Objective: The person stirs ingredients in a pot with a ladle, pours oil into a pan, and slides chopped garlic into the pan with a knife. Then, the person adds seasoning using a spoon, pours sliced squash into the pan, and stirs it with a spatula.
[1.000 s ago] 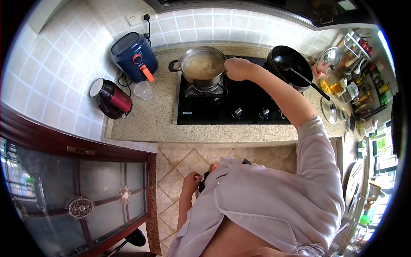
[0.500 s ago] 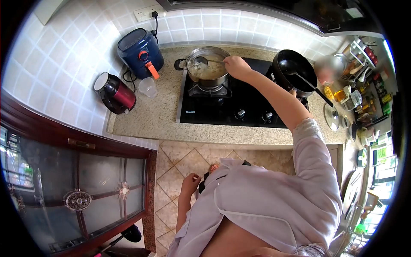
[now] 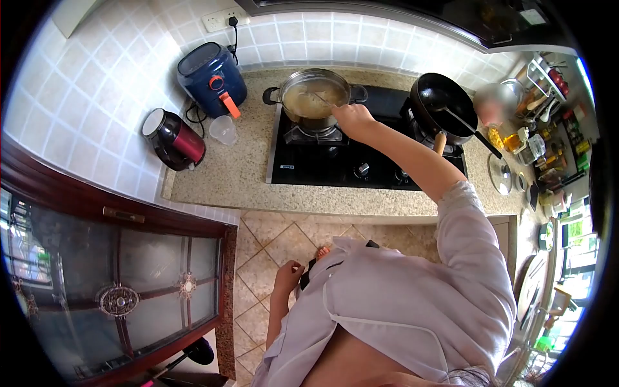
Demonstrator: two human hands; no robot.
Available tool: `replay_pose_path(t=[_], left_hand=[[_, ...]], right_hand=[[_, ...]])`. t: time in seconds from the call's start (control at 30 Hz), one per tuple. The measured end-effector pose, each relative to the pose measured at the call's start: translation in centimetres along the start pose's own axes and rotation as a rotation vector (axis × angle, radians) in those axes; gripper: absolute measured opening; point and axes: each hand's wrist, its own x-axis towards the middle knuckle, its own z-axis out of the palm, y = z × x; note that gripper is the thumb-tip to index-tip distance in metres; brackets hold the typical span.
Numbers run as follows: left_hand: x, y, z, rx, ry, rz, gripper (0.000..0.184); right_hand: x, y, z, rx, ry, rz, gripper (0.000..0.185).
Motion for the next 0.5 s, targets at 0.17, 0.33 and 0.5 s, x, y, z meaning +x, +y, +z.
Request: replay_pose_path(t=[0.17,0.33,0.5], left_hand=[[0.6,0.0,-0.1,0.027,0.014,0.037,0.029],[1.2,0.2,-0.2,0.039,-0.018,0.028,0.03],[1.3,0.3,-0.2,0.047,-0.019,0.049,0.03]], right_hand=[[-2.3,-0.8,-2.2,0.023,-0.052,-0.036,0.026],[-4.0,-0.9,-3.6,0.1,-0.05,-0.05,0.03],[-5.5,-0.3,-4.7,0.063,-0.002,-0.043,0.026]])
